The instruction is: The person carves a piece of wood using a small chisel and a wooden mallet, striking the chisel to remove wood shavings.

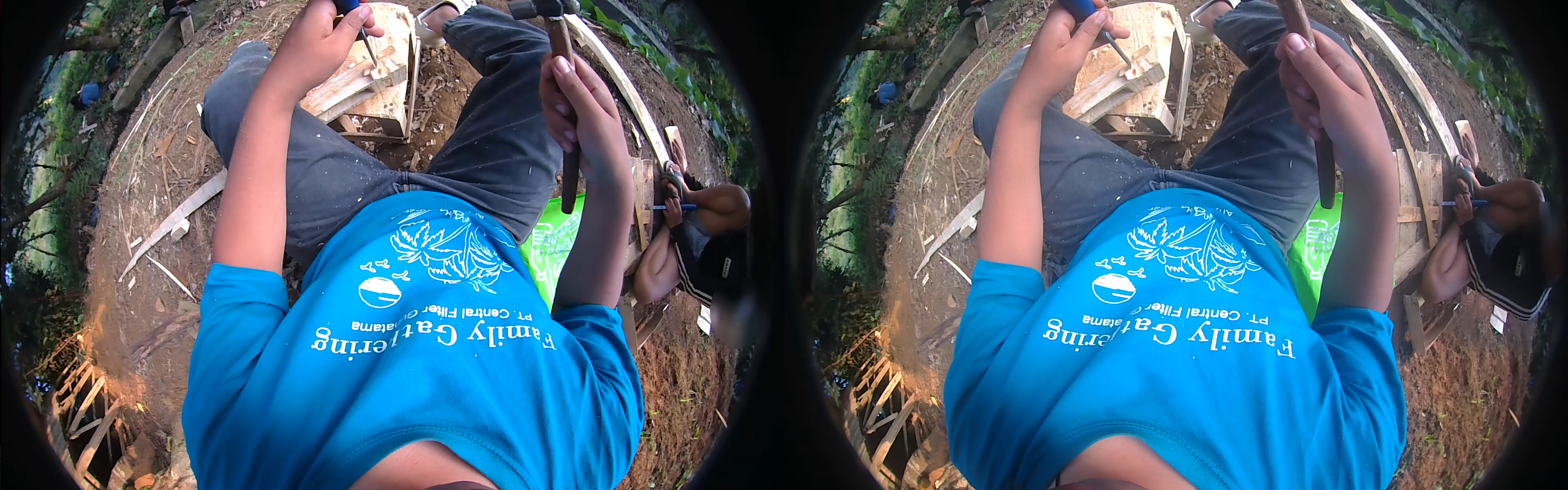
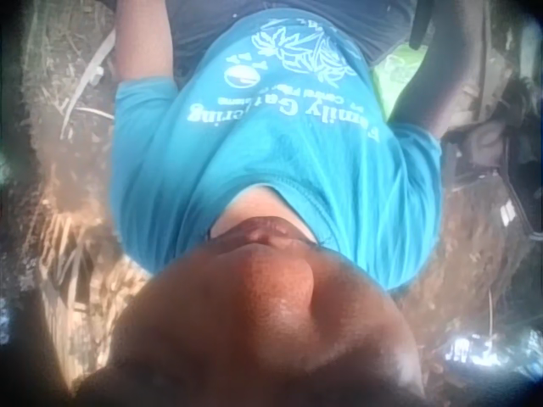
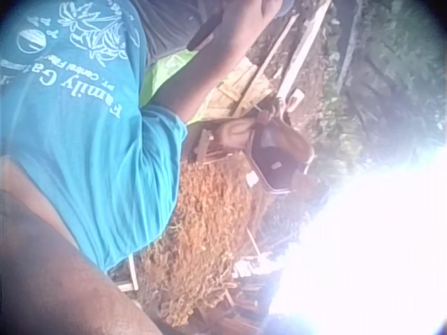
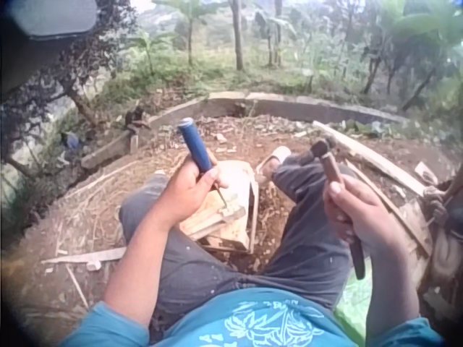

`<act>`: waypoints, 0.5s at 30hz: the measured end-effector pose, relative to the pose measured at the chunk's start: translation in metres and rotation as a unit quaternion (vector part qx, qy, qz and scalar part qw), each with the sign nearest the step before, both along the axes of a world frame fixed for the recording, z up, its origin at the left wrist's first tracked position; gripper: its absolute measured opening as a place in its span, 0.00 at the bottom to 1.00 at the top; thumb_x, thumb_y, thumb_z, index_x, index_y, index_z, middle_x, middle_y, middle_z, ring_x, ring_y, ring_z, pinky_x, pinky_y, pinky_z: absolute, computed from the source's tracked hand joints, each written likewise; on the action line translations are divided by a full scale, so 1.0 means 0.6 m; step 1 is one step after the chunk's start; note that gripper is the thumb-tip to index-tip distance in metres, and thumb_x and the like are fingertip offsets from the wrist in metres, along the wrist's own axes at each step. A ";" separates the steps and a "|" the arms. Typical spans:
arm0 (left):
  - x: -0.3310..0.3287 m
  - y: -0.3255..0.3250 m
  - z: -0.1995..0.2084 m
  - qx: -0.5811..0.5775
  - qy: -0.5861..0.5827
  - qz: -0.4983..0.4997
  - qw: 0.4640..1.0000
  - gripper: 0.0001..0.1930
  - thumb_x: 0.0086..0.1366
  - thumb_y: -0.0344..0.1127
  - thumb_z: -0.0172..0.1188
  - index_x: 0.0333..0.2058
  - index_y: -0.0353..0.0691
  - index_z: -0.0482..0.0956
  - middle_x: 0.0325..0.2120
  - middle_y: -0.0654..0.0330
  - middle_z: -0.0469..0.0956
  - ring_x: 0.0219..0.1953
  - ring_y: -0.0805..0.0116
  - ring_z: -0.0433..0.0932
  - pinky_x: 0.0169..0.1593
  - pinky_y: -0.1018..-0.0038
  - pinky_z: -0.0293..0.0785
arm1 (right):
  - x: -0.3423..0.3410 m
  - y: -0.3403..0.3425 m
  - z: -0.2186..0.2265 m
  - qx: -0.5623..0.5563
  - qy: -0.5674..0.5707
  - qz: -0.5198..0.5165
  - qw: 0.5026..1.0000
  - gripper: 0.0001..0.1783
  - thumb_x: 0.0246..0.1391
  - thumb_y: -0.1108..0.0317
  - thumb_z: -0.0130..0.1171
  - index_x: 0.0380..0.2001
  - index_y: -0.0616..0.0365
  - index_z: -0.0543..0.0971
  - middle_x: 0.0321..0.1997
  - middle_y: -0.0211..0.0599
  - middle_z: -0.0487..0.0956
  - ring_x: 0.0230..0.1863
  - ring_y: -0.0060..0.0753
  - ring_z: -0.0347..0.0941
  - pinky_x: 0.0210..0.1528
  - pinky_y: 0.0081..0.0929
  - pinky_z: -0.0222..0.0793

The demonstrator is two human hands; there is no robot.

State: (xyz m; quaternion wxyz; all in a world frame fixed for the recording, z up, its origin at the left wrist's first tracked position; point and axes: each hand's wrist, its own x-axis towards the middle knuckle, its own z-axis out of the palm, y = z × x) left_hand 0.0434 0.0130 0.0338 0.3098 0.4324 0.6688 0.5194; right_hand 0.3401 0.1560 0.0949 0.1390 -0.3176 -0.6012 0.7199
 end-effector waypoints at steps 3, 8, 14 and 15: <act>-0.003 -0.003 -0.005 0.009 0.005 0.003 1.000 0.07 0.76 0.29 0.54 0.49 0.36 0.69 0.35 0.59 0.80 0.39 0.69 0.82 0.46 0.69 0.80 | -0.009 -0.003 0.010 0.011 -0.005 0.004 1.000 0.16 0.74 0.54 0.49 0.44 0.57 0.74 0.24 0.18 0.62 0.16 0.06 0.53 0.15 0.12 0.49; 0.002 -0.011 -0.012 0.014 0.009 0.024 1.000 0.09 0.75 0.29 0.54 0.50 0.34 0.69 0.36 0.57 0.80 0.40 0.67 0.84 0.46 0.68 0.81 | -0.037 -0.014 0.029 0.065 -0.007 0.033 0.997 0.16 0.74 0.54 0.51 0.44 0.57 0.75 0.23 0.17 0.62 0.17 0.07 0.54 0.16 0.13 0.50; 0.009 -0.011 -0.006 -0.019 0.092 0.028 0.995 0.12 0.74 0.31 0.56 0.51 0.32 0.68 0.36 0.53 0.80 0.40 0.62 0.84 0.46 0.66 0.80 | -0.123 -0.043 0.174 0.257 0.075 -0.007 0.964 0.18 0.76 0.54 0.46 0.43 0.58 0.75 0.22 0.18 0.62 0.15 0.09 0.55 0.16 0.13 0.50; 0.007 -0.013 -0.013 -0.006 0.093 0.022 0.995 0.13 0.73 0.32 0.56 0.51 0.32 0.68 0.36 0.51 0.80 0.40 0.60 0.85 0.46 0.64 0.79 | -0.144 -0.054 0.201 0.297 0.100 -0.001 0.950 0.18 0.76 0.55 0.46 0.42 0.59 0.75 0.22 0.19 0.63 0.16 0.10 0.56 0.17 0.14 0.52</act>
